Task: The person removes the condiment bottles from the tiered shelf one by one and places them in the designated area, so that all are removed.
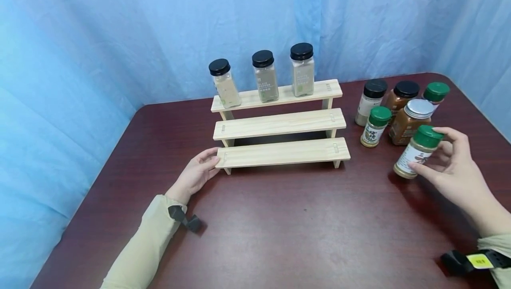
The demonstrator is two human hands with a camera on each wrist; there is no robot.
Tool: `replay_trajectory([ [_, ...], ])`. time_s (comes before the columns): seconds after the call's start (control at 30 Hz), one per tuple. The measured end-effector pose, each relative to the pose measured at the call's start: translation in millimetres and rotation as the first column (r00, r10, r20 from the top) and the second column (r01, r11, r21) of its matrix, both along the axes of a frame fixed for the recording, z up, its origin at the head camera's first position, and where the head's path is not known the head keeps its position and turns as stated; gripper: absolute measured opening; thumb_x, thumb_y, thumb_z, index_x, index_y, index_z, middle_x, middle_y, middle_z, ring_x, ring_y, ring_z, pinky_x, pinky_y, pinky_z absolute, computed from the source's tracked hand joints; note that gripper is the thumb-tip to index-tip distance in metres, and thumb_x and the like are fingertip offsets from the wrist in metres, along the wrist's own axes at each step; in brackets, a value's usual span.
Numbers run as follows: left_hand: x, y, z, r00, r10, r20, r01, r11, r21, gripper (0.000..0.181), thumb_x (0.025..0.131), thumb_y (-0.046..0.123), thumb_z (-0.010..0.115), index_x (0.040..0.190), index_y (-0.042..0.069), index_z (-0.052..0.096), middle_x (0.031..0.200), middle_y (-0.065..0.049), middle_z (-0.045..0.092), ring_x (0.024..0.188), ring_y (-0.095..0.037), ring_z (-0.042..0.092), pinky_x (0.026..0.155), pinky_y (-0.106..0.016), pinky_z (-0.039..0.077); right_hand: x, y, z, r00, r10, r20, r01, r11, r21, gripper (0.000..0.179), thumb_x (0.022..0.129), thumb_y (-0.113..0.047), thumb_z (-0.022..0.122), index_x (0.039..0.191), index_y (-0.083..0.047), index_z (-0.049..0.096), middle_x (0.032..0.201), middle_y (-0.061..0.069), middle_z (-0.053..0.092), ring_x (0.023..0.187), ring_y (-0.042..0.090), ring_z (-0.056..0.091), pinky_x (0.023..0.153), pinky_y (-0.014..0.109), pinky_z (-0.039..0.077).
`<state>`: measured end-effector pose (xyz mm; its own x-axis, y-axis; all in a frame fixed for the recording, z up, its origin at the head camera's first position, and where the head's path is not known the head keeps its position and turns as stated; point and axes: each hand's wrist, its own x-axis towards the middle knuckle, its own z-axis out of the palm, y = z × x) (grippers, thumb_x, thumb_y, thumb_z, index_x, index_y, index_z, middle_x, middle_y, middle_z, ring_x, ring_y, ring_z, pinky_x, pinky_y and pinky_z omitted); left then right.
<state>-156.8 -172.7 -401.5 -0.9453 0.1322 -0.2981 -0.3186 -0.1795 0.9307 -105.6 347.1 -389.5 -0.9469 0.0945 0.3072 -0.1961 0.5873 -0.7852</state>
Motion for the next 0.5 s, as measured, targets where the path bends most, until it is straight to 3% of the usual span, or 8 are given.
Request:
replay_trajectory([
  [0.13, -0.2, 0.3, -0.3, 1.000, -0.001, -0.004, 0.001, 1.000, 0.008, 0.045, 0.096, -0.002, 0.047, 0.140, -0.002, 0.036, 0.086, 0.006, 0.057, 0.074, -0.002, 0.059, 0.070, -0.017, 0.049, -7.4, 18, -12.6, 0.999, -0.009, -0.038, 0.006, 0.996, -0.085, 0.084, 0.080, 0.018, 0.059, 0.145, -0.021, 0.021, 0.103, -0.030, 0.045, 0.085, -0.022, 0.047, 0.063, 0.000, 0.040],
  [0.23, -0.6, 1.0, -0.7, 1.000, 0.000, 0.001, 0.000, 1.000, 0.011, 0.045, 0.096, -0.003, 0.046, 0.140, -0.002, 0.035, 0.086, 0.006, 0.057, 0.074, -0.002, 0.060, 0.069, -0.016, 0.049, -10.7, 28, -15.8, 0.998, 0.007, -0.055, -0.018, 0.978, -0.209, 0.084, 0.077, 0.024, 0.057, 0.141, -0.022, 0.029, 0.101, -0.028, 0.052, 0.083, -0.020, 0.052, 0.061, 0.001, 0.042],
  [0.3, -0.4, 1.3, -0.6, 1.000, -0.006, 0.001, 0.006, 1.000, 0.006, 0.046, 0.096, -0.002, 0.046, 0.141, -0.002, 0.035, 0.086, 0.007, 0.058, 0.074, -0.002, 0.060, 0.069, -0.016, 0.049, -13.8, 36, -19.3, 0.998, 0.004, -0.061, -0.018, 0.972, -0.235, 0.083, 0.077, 0.024, 0.057, 0.140, -0.023, 0.032, 0.099, -0.030, 0.054, 0.081, -0.020, 0.054, 0.059, 0.001, 0.042],
  [0.5, -0.2, 0.9, 0.2, 1.000, -0.008, 0.005, 0.008, 1.000, 0.005, 0.047, 0.096, -0.001, 0.049, 0.141, -0.002, 0.035, 0.087, 0.007, 0.058, 0.074, -0.002, 0.060, 0.069, -0.017, 0.049, -22.6, 64, -33.8, 0.997, -0.062, -0.044, 0.054, 0.984, -0.168, 0.077, 0.081, 0.013, 0.060, 0.141, -0.026, 0.031, 0.099, -0.034, 0.049, 0.081, -0.022, 0.048, 0.065, -0.001, 0.037],
])
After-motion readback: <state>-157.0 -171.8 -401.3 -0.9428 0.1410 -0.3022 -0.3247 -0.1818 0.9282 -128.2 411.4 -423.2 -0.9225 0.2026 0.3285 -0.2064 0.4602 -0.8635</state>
